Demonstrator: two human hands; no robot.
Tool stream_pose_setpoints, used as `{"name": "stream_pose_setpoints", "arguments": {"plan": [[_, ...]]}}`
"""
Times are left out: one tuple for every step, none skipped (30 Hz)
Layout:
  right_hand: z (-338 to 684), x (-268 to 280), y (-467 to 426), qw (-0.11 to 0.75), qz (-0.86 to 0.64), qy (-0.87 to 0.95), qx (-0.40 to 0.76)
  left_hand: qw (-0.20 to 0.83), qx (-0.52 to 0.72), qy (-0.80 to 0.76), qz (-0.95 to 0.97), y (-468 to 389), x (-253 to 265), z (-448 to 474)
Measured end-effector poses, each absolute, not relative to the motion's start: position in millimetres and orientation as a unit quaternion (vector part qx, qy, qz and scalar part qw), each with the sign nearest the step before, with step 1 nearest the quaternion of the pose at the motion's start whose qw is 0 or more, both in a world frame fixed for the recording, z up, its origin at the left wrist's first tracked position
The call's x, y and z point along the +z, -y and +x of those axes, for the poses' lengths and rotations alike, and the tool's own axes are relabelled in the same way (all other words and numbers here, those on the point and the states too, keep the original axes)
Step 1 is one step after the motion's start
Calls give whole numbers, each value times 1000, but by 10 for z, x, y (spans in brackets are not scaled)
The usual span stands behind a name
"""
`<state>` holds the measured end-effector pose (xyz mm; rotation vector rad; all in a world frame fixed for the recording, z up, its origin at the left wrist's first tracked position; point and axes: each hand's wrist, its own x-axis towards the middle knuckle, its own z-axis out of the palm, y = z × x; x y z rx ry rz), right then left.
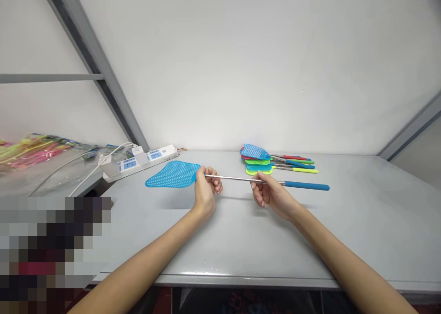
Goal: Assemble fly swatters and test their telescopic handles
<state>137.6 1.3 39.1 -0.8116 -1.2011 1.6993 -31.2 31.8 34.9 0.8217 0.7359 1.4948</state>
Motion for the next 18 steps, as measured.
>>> {"name": "stream_pose_setpoints", "arguments": {"plan": [[1383,402,-10,433,-327,493,680,598,641,-315,363,-309,339,-300],[1393,414,-7,429,-326,501,677,599,638,-312,370,-298,331,-290],[1404,426,-5,426,-325,507,675,601,634,-307,376,-284,325,-280],[1416,436,-3,424,-322,510,675,605,630,-301,382,-270,321,-271],[1428,446,-2,422,-320,511,677,610,625,-294,388,-253,319,-263],[1439,454,-1,419,-319,510,681,616,621,-284,393,-236,317,-255],[1448,461,0,415,-317,508,684,621,618,-275,397,-219,316,-248],[1456,466,1,413,-315,507,688,624,616,-266,400,-202,318,-243],[1460,470,3,410,-313,507,691,625,617,-259,401,-186,321,-239],[1462,472,4,407,-311,507,693,625,619,-254,402,-172,325,-237],[1462,473,6,405,-308,509,694,623,622,-250,402,-160,331,-236],[1460,473,8,404,-305,510,695,620,625,-247,404,-150,338,-238],[1458,473,10,404,-303,511,696,617,627,-245,407,-143,345,-240],[1455,472,12,403,-302,512,696,614,628,-243,411,-138,351,-244],[1453,471,14,403,-301,513,696,612,627,-243,416,-136,356,-248],[1451,468,15,402,-300,514,696,610,626,-243,420,-135,359,-252],[1450,465,16,402,-298,515,696,609,624,-244,425,-135,361,-255],[1448,462,15,402,-296,516,697,608,622,-244,428,-137,362,-258]]}}
